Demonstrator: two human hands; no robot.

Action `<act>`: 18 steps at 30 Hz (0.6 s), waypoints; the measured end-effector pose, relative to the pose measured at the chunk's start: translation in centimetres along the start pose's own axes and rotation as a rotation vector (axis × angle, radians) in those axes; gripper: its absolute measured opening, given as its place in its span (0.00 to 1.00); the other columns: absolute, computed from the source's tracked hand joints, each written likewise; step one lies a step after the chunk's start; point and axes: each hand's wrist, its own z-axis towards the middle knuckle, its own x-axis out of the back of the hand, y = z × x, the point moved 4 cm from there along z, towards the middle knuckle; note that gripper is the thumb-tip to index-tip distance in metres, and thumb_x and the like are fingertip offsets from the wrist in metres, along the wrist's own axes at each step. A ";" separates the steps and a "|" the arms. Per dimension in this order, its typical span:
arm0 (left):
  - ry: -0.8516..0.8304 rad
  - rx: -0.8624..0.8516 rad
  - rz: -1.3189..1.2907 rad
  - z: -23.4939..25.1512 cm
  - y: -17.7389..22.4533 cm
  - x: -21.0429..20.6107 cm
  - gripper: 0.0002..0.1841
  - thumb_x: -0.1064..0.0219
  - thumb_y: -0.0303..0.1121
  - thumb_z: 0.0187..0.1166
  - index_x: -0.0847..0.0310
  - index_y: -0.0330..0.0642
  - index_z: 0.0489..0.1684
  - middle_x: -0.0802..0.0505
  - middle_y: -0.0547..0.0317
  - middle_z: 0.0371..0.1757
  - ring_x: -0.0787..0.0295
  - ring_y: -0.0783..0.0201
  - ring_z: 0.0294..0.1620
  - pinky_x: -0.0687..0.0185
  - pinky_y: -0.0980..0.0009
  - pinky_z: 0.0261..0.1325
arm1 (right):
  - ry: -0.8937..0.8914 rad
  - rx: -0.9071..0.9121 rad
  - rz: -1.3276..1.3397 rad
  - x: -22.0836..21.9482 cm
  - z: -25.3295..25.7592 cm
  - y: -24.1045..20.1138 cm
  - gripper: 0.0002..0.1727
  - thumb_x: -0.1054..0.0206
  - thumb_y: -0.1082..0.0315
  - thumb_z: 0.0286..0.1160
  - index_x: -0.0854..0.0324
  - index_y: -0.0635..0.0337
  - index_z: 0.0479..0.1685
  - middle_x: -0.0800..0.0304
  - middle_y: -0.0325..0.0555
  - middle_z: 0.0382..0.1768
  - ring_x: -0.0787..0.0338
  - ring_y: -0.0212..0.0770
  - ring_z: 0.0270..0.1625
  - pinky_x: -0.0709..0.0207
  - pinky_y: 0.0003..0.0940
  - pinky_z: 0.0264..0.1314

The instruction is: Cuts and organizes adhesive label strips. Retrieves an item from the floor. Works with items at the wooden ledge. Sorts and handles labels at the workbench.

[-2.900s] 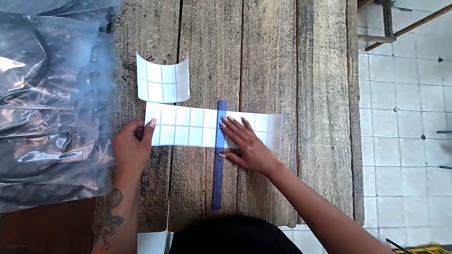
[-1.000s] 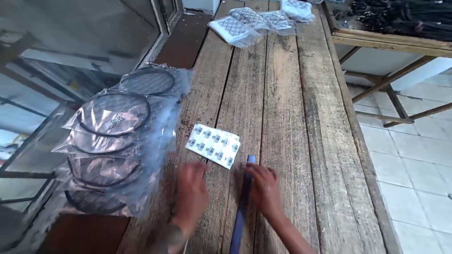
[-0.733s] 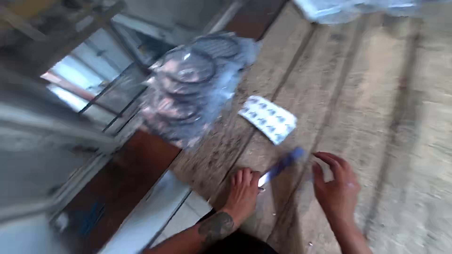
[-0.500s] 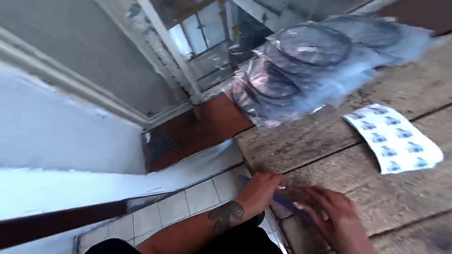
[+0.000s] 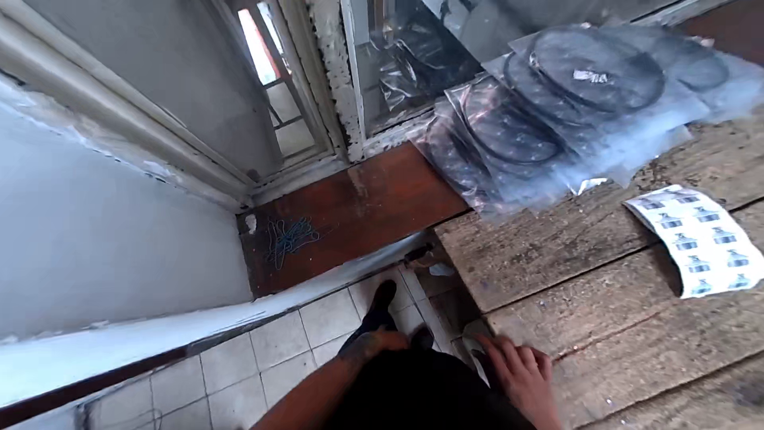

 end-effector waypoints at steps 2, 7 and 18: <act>-0.080 0.050 0.090 0.6 -0.3 -0.1 0.23 0.43 0.46 0.90 0.18 0.41 0.72 0.13 0.37 0.70 0.22 0.37 0.77 0.49 0.29 0.84 | 0.005 0.012 0.017 -0.3 -0.6 0.1 0.14 0.40 0.56 0.84 0.09 0.48 0.51 0.08 0.46 0.44 0.13 0.53 0.41 0.28 0.56 0.50; 0.344 0.099 -0.285 -1.9 -3.9 0.5 0.19 0.42 0.35 0.89 0.18 0.34 0.69 0.11 0.39 0.67 0.14 0.47 0.71 0.26 0.49 0.79 | 0.055 -0.039 0.059 0.2 -0.9 -1.5 0.12 0.42 0.60 0.83 0.11 0.47 0.48 0.10 0.47 0.42 0.14 0.52 0.43 0.28 0.52 0.55; 0.525 0.426 -0.500 -5.5 -14.9 -13.1 0.17 0.40 0.31 0.86 0.19 0.34 0.67 0.08 0.43 0.60 0.08 0.50 0.57 0.15 0.52 0.66 | -0.792 -0.382 0.574 -16.4 -11.5 -5.0 0.19 0.40 0.56 0.86 0.10 0.60 0.54 0.06 0.54 0.46 0.07 0.55 0.51 0.19 0.56 0.63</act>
